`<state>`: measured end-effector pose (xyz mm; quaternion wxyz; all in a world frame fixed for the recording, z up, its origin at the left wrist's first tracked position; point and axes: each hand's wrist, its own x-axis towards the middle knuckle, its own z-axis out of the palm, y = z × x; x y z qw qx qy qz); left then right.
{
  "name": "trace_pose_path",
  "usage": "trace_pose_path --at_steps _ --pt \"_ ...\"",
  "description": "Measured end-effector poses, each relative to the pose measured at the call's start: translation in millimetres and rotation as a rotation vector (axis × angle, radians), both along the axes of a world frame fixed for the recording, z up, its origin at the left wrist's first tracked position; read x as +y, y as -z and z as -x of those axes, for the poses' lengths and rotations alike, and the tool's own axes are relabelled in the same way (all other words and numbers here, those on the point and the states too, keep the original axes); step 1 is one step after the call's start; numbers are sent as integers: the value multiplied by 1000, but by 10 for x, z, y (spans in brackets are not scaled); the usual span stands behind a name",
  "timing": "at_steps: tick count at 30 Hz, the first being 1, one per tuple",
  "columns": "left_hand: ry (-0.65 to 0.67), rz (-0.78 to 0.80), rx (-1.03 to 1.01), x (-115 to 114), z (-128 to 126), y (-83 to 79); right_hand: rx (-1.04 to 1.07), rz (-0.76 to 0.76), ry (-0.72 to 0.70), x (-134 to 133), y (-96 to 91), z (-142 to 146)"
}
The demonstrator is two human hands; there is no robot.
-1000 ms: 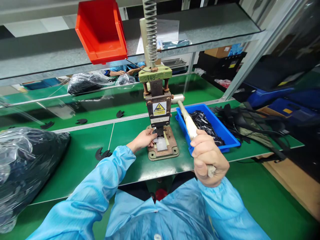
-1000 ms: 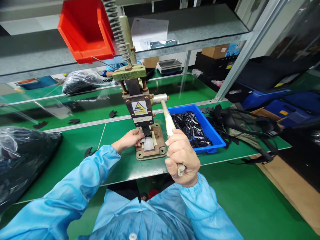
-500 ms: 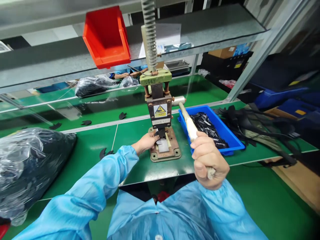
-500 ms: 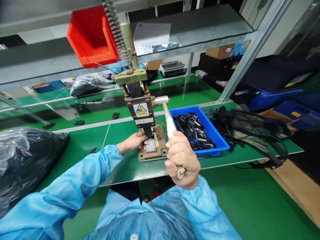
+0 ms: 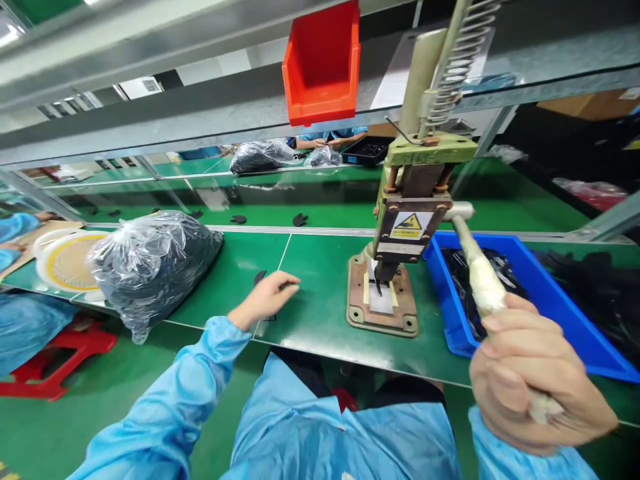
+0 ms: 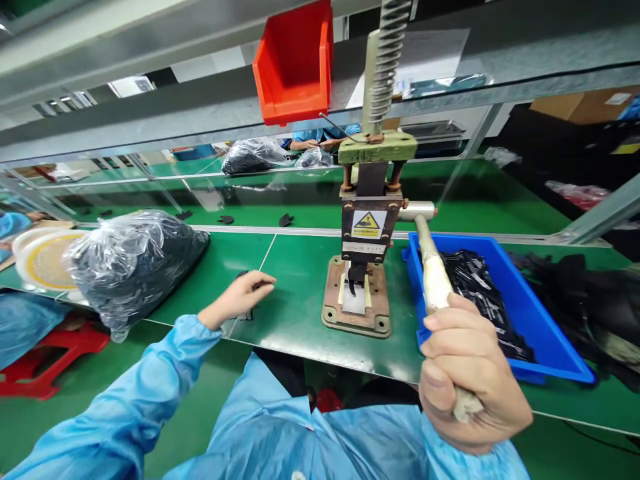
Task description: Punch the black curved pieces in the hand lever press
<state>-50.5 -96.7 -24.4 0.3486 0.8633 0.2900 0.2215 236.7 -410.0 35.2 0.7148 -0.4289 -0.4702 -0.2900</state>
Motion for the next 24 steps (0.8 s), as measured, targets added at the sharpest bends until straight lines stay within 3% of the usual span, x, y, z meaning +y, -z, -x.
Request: trace_pose_path --at_steps 2,3,5,7,10,15,21,24 --pt "-219 -84 75 462 304 85 -105 -80 41 69 -7 -18" --pt "-266 -109 119 663 436 131 -132 -115 55 98 -9 -27" --pt "-233 -123 186 969 646 222 -131 -148 67 136 -10 -45" --pt "-120 -111 219 1144 764 307 -145 -150 70 146 -6 -64" --pt "-25 -121 233 1247 773 405 -173 -154 78 136 -2 -87" --pt "-24 -151 224 1336 617 453 -167 -159 102 141 -19 -93" --pt "-197 -193 119 1492 596 279 -153 -162 126 145 -29 -83" --pt "-280 -168 30 1462 532 141 -145 -178 125 164 -26 -73"
